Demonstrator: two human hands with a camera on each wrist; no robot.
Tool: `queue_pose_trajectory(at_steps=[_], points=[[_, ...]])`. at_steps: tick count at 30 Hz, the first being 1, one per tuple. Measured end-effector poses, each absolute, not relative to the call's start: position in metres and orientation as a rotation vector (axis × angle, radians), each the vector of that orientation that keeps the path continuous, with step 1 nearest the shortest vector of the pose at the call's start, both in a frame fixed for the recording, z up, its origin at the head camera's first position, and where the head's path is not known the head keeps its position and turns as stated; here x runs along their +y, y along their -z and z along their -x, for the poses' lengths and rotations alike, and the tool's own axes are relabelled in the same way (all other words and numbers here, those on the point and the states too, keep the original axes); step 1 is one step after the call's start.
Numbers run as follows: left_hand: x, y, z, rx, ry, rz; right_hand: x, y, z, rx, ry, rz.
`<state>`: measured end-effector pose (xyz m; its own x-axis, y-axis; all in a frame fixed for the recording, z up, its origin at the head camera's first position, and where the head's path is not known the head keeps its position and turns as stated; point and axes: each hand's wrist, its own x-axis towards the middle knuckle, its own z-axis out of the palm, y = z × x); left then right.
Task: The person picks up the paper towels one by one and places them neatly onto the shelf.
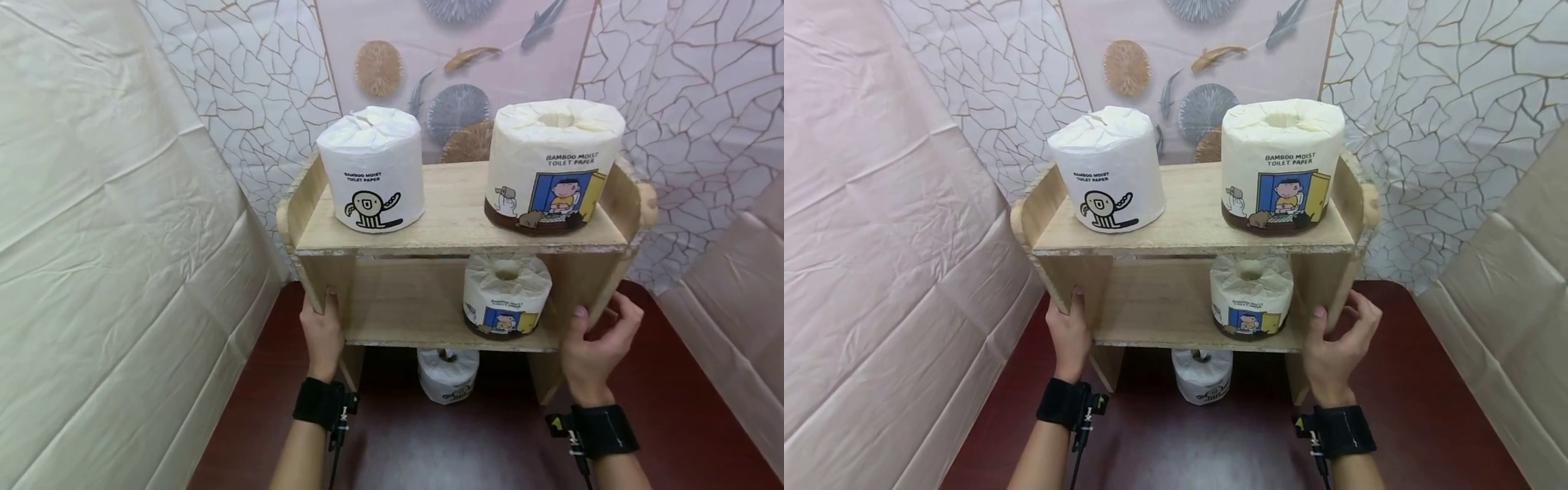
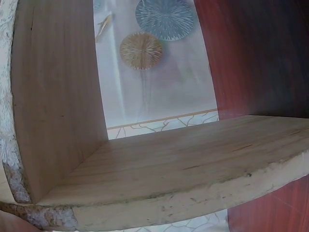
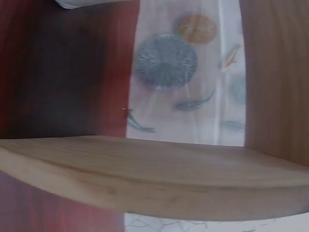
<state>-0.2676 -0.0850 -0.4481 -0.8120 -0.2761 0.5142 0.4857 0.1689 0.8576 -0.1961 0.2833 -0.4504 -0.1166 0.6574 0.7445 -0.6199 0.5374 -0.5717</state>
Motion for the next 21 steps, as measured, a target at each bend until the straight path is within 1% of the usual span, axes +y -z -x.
queue_pose_trajectory(at_steps=[6,13,18,21], points=[[-0.085,0.448,0.265,-1.888,1.727,0.169,0.280,0.470,0.177,-1.403,-1.262,-0.080],[-0.084,0.454,0.264,-1.888,1.731,0.159,0.284,0.518,0.162,-1.541,-1.410,-0.208],[-0.084,0.452,0.266,-1.867,1.725,0.202,0.292,0.549,0.164,-1.641,-1.549,-0.163],[-0.085,0.449,0.266,-1.870,1.708,0.212,0.295,0.555,0.167,-1.708,-1.619,-0.085]])
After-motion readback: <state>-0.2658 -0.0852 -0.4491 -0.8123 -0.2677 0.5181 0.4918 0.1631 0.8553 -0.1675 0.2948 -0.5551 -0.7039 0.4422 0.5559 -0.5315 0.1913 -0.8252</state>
